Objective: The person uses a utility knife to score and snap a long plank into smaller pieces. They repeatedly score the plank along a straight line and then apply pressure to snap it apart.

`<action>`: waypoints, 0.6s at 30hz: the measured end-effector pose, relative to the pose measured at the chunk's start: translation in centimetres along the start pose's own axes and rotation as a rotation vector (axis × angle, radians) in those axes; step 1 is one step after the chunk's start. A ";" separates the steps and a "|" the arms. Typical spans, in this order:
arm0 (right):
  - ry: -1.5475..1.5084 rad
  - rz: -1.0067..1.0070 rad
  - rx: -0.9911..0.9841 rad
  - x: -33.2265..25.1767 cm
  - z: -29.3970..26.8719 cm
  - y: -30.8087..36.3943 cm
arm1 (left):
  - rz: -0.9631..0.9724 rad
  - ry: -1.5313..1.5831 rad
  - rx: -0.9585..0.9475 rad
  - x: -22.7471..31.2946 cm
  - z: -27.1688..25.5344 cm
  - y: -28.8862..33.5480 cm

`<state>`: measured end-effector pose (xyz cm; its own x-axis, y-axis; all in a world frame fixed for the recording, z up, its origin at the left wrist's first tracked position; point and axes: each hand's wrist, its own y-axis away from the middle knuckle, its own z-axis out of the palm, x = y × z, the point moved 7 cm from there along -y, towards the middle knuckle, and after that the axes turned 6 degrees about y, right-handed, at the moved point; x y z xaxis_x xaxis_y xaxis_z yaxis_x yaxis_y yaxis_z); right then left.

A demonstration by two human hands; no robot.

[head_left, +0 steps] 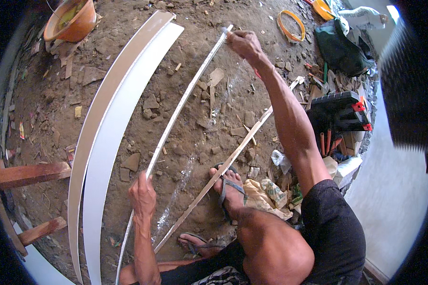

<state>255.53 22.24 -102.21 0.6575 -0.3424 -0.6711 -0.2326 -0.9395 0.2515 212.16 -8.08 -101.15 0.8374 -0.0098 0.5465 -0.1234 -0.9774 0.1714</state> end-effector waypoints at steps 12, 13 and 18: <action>0.116 -0.238 0.058 -2.3 3.4 4.6 | 0.010 -0.024 -0.006 0.5 -0.2 0.0; 0.003 -0.258 0.078 -2.0 3.1 4.8 | 0.022 -0.016 -0.002 0.8 -0.1 0.0; 0.034 -0.110 -0.049 0.1 3.3 3.6 | 0.003 0.005 -0.028 1.1 0.6 -0.1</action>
<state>252.38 18.80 -103.71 0.7014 -0.2355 -0.6728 -0.1223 -0.9696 0.2120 213.39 -8.16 -101.03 0.8346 -0.0118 0.5507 -0.1408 -0.9711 0.1925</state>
